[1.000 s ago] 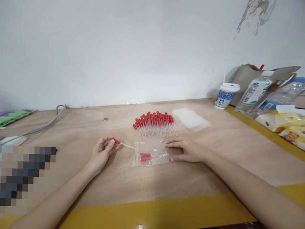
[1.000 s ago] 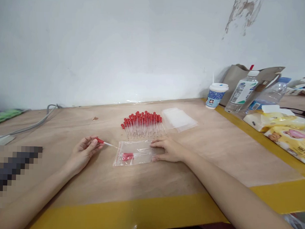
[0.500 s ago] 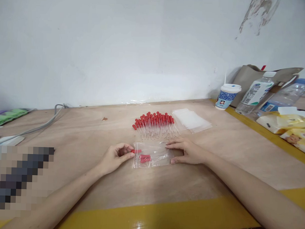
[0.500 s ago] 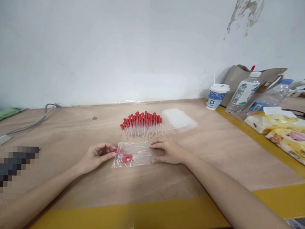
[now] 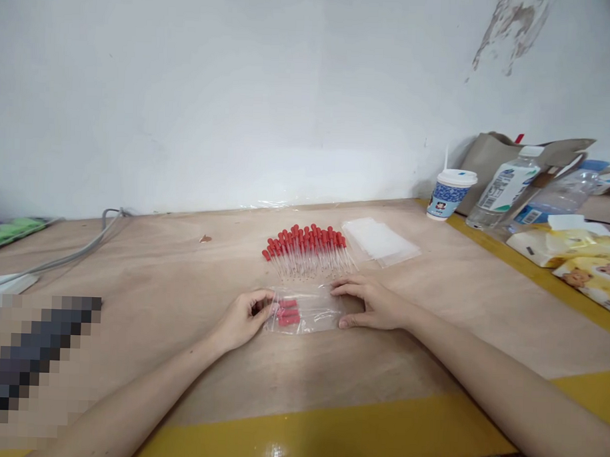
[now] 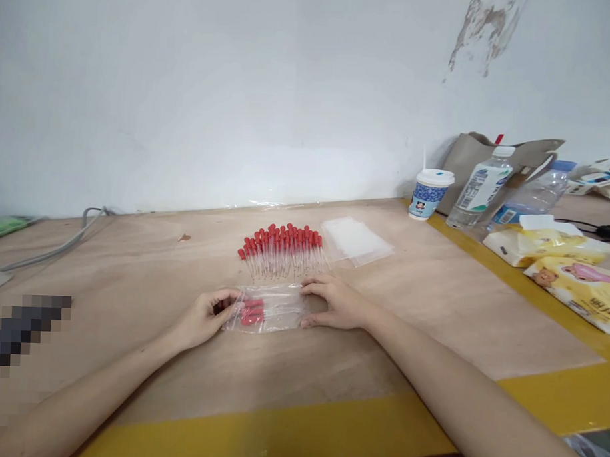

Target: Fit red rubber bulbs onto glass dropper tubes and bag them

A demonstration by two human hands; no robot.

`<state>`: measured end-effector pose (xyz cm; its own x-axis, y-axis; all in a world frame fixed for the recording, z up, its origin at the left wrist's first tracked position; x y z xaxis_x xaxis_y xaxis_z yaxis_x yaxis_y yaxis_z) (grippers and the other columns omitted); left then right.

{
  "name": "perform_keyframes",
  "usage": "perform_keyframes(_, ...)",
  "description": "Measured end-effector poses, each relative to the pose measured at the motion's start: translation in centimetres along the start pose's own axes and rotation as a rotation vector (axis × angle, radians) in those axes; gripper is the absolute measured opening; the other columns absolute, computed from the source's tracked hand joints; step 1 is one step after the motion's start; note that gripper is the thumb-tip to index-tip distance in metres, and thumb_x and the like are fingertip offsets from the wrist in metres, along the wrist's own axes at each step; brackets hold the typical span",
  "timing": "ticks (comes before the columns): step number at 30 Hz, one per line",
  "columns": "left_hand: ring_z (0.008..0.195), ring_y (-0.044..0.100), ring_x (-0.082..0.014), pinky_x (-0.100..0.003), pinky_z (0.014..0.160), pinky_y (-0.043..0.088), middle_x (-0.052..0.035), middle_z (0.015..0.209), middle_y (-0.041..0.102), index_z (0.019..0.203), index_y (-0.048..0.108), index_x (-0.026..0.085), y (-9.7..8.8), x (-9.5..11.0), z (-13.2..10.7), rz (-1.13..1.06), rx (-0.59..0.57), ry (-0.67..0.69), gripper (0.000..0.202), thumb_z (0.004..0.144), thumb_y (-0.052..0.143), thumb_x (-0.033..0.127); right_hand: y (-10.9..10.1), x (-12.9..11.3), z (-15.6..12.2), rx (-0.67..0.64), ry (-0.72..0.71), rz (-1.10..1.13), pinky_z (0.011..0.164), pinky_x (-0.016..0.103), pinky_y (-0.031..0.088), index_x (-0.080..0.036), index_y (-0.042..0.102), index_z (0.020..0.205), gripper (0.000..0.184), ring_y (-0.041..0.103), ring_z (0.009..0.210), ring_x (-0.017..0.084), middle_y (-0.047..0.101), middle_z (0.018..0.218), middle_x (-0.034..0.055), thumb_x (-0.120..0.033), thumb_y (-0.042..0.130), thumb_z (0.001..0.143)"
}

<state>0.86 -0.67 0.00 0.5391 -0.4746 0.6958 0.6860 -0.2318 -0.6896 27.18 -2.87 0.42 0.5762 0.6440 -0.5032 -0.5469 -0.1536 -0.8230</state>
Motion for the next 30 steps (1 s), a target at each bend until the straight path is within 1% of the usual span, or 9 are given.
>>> perform_keyframes(4, 0.08, 0.057, -0.0168, -0.027, 0.07, 0.044, -0.0061, 0.092, 0.063, 0.096, 0.065, 0.019, -0.2, 0.7, 0.0, 0.026, 0.006, 0.071, 0.025, 0.086, 0.045, 0.028, -0.2, -0.3, -0.1, 0.006, -0.045, 0.055, 0.094, 0.039, 0.039, -0.019, 0.06, 0.095, 0.039, 0.05, 0.109, 0.023, 0.054, 0.118, 0.0096, -0.046, 0.067, 0.068)
perform_keyframes(6, 0.087, 0.057, -0.0178, -0.028, 0.076, 0.044, -0.0068, 0.098, 0.061, 0.103, 0.064, 0.021, -0.2, 0.7, 0.0, 0.027, -0.024, 0.085, 0.027, 0.086, 0.044, 0.027, -0.3, -0.3, -0.1, 0.007, -0.062, 0.06, 0.093, 0.039, 0.039, -0.019, 0.06, 0.097, 0.035, 0.051, 0.107, 0.022, 0.056, 0.115, 0.0091, -0.043, 0.064, 0.072)
perform_keyframes(9, 0.09, 0.056, -0.0183, -0.029, 0.08, 0.044, -0.0068, 0.1, 0.059, 0.106, 0.063, 0.022, -0.2, 0.6, 0.1, 0.039, -0.073, 0.088, 0.027, 0.085, 0.046, 0.025, -0.4, -0.5, -0.2, 0.042, -0.063, 0.025, 0.094, 0.039, 0.038, -0.019, 0.057, 0.108, 0.043, 0.05, 0.108, 0.022, 0.056, 0.115, 0.0095, -0.045, 0.062, 0.073)
perform_keyframes(12, 0.087, 0.057, -0.0175, -0.028, 0.076, 0.044, -0.0062, 0.097, 0.058, 0.103, 0.064, 0.022, -0.1, 0.4, 0.3, 0.063, -0.068, 0.087, 0.026, 0.085, 0.045, 0.025, -0.2, -1.1, -0.2, 0.064, -0.083, -0.021, 0.093, 0.038, 0.039, -0.02, 0.058, 0.11, 0.048, 0.051, 0.106, 0.022, 0.058, 0.112, 0.0093, -0.048, 0.063, 0.072)
perform_keyframes(16, 0.085, 0.056, -0.017, -0.03, 0.078, 0.044, -0.0065, 0.093, 0.059, 0.1, 0.064, 0.019, 0.0, 0.7, 0.2, 0.106, -0.037, 0.121, 0.026, 0.087, 0.041, 0.024, 0.4, -2.0, -0.2, 0.019, -0.063, -0.072, 0.092, 0.04, 0.039, -0.02, 0.057, 0.114, 0.055, 0.051, 0.107, 0.025, 0.058, 0.116, 0.0098, -0.055, 0.06, 0.071)
perform_keyframes(19, 0.083, 0.055, -0.0165, -0.03, 0.077, 0.044, -0.0068, 0.09, 0.059, 0.099, 0.064, 0.018, -0.1, 0.8, 0.2, 0.116, -0.043, 0.136, 0.029, 0.088, 0.038, 0.023, 0.6, -2.0, -0.1, -0.018, 0.001, -0.091, 0.094, 0.042, 0.037, -0.019, 0.051, 0.123, 0.068, 0.049, 0.111, 0.027, 0.055, 0.121, 0.0106, -0.06, 0.059, 0.069)
perform_keyframes(22, 0.085, 0.055, -0.0165, -0.03, 0.08, 0.044, -0.007, 0.093, 0.059, 0.099, 0.065, 0.019, -0.1, 0.7, 0.3, 0.114, -0.041, 0.14, 0.029, 0.088, 0.038, 0.022, 0.7, -1.7, -0.1, -0.029, 0.009, -0.093, 0.098, 0.043, 0.034, -0.019, 0.045, 0.128, 0.073, 0.047, 0.114, 0.027, 0.052, 0.125, 0.0102, -0.06, 0.058, 0.069)
perform_keyframes(28, 0.091, 0.059, -0.0194, -0.033, 0.083, 0.044, -0.0056, 0.1, 0.064, 0.102, 0.066, 0.023, 0.1, 0.1, 0.0, -0.036, -0.038, 0.027, 0.026, 0.083, 0.049, 0.03, 0.7, -0.9, 0.0, -0.015, -0.03, -0.091, 0.101, 0.043, 0.032, -0.02, 0.045, 0.129, 0.071, 0.045, 0.116, 0.026, 0.051, 0.127, 0.0092, -0.059, 0.057, 0.071)
perform_keyframes(30, 0.091, 0.06, -0.021, -0.034, 0.083, 0.045, -0.0059, 0.097, 0.067, 0.097, 0.067, 0.021, -0.4, -0.7, 0.2, -0.128, 0.021, -0.055, 0.027, 0.08, 0.053, 0.036, 0.7, -0.8, 0.0, -0.011, -0.037, -0.09, 0.1, 0.043, 0.032, -0.021, 0.045, 0.129, 0.069, 0.044, 0.118, 0.026, 0.05, 0.129, 0.0088, -0.058, 0.058, 0.072)
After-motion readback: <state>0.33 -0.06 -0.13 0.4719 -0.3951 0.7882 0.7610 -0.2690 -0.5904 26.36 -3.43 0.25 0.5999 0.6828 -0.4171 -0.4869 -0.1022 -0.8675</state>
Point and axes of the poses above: each hand's wrist, its own z-axis towards the middle knuckle, its own y-axis out of the palm, x = y × z, the point moved 3 cm from there along z, towards the middle knuckle
